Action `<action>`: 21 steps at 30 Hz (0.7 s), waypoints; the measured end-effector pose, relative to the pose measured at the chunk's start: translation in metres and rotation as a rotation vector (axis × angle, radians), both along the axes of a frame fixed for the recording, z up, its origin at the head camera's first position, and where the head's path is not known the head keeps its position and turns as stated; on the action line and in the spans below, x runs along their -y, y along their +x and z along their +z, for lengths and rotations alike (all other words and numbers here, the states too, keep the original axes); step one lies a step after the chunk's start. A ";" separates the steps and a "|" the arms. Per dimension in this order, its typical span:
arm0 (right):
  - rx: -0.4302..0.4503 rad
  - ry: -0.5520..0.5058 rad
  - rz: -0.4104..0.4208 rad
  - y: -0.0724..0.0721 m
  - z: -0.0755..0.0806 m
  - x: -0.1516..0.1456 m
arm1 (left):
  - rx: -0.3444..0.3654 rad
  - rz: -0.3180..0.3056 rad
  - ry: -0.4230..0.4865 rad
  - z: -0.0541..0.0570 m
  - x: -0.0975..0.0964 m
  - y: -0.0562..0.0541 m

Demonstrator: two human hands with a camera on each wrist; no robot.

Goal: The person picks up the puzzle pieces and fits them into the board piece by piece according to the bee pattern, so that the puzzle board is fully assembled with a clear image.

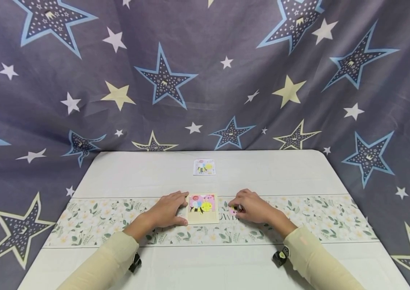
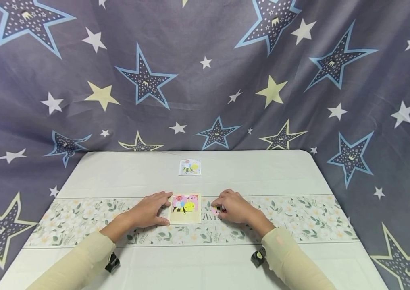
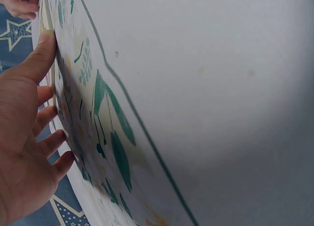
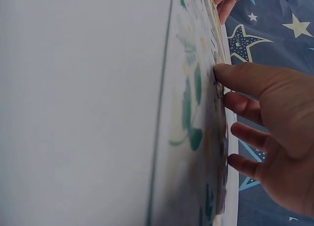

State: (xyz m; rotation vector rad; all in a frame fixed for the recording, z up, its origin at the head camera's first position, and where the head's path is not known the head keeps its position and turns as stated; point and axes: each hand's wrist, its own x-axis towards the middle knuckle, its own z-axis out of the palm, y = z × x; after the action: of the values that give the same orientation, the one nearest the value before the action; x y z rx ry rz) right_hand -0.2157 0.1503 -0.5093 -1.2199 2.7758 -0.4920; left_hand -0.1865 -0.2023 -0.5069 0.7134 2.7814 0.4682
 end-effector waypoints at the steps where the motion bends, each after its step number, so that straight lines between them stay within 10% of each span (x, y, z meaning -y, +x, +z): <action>1: 0.001 -0.001 -0.002 0.000 0.000 0.000 | 0.000 0.000 0.000 0.000 0.000 0.000; 21: 0.014 -0.018 0.001 -0.003 0.001 0.003 | 0.006 0.002 0.005 0.000 0.001 0.000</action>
State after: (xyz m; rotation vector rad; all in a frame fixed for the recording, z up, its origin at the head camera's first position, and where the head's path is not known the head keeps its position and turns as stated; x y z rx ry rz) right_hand -0.2184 0.1469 -0.5080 -1.2171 2.7652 -0.5250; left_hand -0.1867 -0.2028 -0.5069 0.7091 2.7764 0.4771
